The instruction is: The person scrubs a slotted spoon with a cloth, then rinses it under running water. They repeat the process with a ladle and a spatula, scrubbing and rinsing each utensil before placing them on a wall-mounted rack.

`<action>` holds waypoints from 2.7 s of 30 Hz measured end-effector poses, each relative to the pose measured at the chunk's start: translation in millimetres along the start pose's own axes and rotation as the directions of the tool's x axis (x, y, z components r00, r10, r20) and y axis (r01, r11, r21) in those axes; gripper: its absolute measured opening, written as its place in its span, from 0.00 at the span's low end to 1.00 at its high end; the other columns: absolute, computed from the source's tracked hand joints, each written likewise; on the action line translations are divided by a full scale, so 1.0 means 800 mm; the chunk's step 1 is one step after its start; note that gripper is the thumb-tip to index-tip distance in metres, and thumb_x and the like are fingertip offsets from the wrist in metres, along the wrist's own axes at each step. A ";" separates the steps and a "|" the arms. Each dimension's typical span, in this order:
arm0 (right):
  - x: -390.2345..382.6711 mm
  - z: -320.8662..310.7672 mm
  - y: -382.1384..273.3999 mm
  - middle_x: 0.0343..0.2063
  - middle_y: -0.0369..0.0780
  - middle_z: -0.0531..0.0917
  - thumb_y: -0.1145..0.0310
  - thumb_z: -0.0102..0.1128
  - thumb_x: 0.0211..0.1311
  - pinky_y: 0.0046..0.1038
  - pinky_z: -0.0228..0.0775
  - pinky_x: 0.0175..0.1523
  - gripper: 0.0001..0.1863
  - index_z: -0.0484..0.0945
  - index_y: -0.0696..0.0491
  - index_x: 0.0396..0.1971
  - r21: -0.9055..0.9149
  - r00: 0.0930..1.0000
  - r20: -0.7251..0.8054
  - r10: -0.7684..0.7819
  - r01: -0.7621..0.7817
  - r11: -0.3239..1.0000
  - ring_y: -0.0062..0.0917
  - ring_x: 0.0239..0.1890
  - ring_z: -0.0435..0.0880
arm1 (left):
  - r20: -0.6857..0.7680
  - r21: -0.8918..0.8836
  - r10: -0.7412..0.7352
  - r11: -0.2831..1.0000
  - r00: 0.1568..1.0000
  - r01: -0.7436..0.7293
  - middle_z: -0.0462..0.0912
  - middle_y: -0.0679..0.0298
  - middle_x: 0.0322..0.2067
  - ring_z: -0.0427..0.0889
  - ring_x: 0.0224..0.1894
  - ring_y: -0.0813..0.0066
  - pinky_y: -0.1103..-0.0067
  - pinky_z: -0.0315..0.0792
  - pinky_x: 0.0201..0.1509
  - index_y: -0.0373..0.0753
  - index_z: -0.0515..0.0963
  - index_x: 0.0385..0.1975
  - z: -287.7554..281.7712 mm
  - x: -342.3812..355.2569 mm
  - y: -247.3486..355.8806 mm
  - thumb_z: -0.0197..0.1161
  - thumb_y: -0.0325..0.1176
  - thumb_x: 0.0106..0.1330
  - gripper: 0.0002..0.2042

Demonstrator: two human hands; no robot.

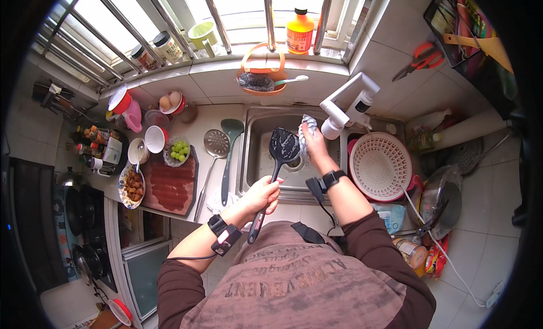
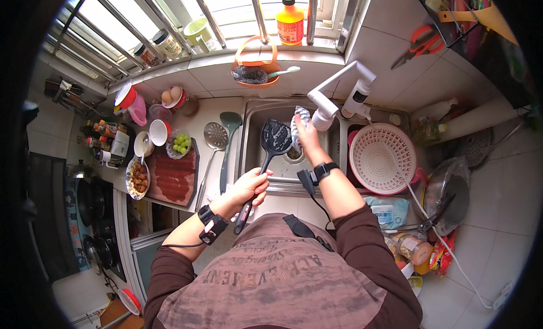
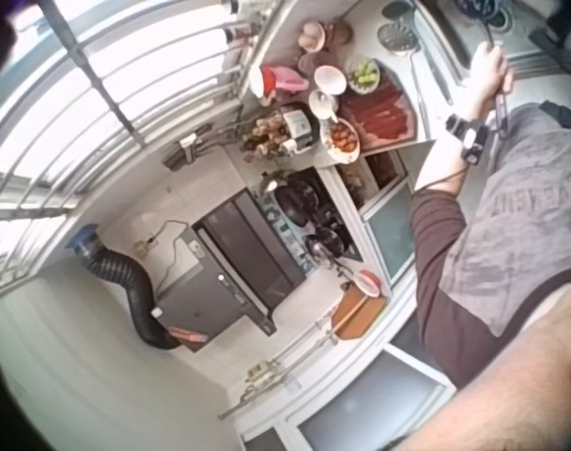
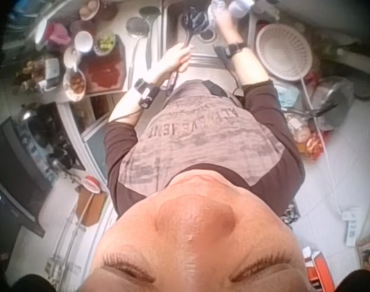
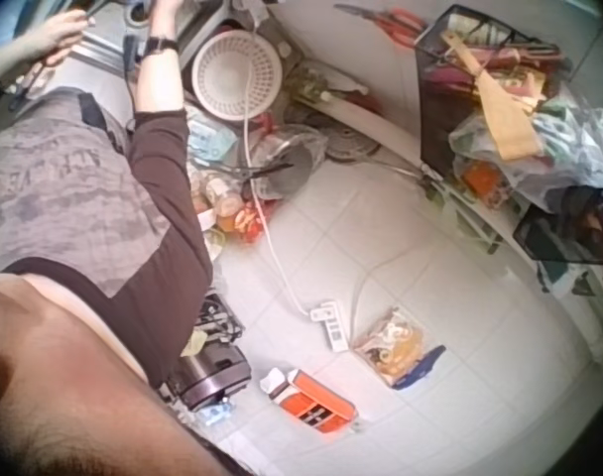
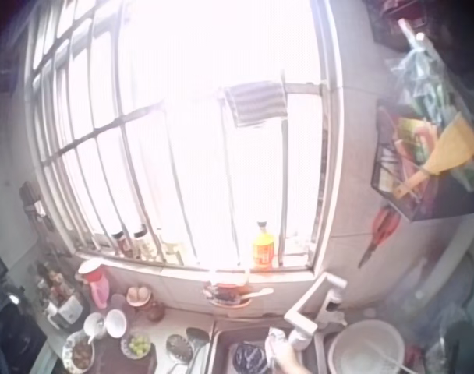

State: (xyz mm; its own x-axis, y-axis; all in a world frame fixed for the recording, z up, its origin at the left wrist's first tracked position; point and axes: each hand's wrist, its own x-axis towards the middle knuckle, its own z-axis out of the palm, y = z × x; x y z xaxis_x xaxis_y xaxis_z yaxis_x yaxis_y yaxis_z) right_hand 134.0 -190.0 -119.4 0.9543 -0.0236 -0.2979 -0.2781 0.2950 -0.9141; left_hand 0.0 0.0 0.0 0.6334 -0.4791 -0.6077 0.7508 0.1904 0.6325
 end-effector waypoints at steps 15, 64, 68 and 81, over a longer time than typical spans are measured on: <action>0.000 0.035 -0.019 0.36 0.53 0.80 0.52 0.49 0.65 0.37 0.71 0.44 0.21 0.73 0.56 0.42 -0.819 0.963 0.183 -0.197 0.260 0.511 0.43 0.44 0.78 | 0.071 0.078 -0.016 0.997 0.997 0.010 0.62 0.71 0.16 0.63 0.07 0.81 0.85 0.59 0.10 0.39 0.62 0.40 0.008 0.000 0.004 0.46 0.32 0.71 0.05; -0.026 0.034 -0.026 0.28 0.47 0.83 0.63 0.56 0.46 0.30 0.75 0.31 0.17 0.78 0.55 0.37 -0.676 0.979 0.166 0.119 0.025 0.737 0.31 0.26 0.84 | -0.225 0.388 0.069 0.921 0.972 0.024 0.58 0.72 0.11 0.54 0.05 0.82 0.81 0.50 0.08 0.41 0.58 0.35 -0.009 -0.005 -0.004 0.45 0.33 0.70 0.06; -0.015 0.011 -0.005 0.35 0.50 0.81 0.63 0.54 0.48 0.36 0.70 0.49 0.18 0.77 0.53 0.40 -0.754 0.994 0.111 -0.013 0.092 0.651 0.41 0.43 0.80 | -0.197 0.327 0.014 0.944 0.980 0.052 0.60 0.71 0.12 0.56 0.05 0.81 0.81 0.51 0.09 0.40 0.58 0.36 -0.011 -0.020 -0.003 0.46 0.32 0.70 0.06; -0.086 0.059 -0.049 0.51 0.47 0.69 0.57 0.63 0.54 0.35 0.63 0.57 0.28 0.69 0.47 0.55 -0.850 0.748 0.433 -0.503 0.525 0.048 0.41 0.56 0.68 | 0.006 0.079 -0.033 0.996 0.999 0.033 0.60 0.71 0.14 0.55 0.07 0.84 0.84 0.51 0.09 0.43 0.59 0.33 0.005 -0.007 0.011 0.49 0.36 0.70 0.08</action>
State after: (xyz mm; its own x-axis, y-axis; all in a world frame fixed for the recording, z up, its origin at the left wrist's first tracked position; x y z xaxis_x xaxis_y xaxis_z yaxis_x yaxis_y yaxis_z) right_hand 84.4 -154.6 -50.2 0.9010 0.2480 0.3559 0.3943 -0.8103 -0.4336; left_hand 2.6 0.8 10.9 0.6067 -0.4907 -0.6254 0.7542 0.1065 0.6480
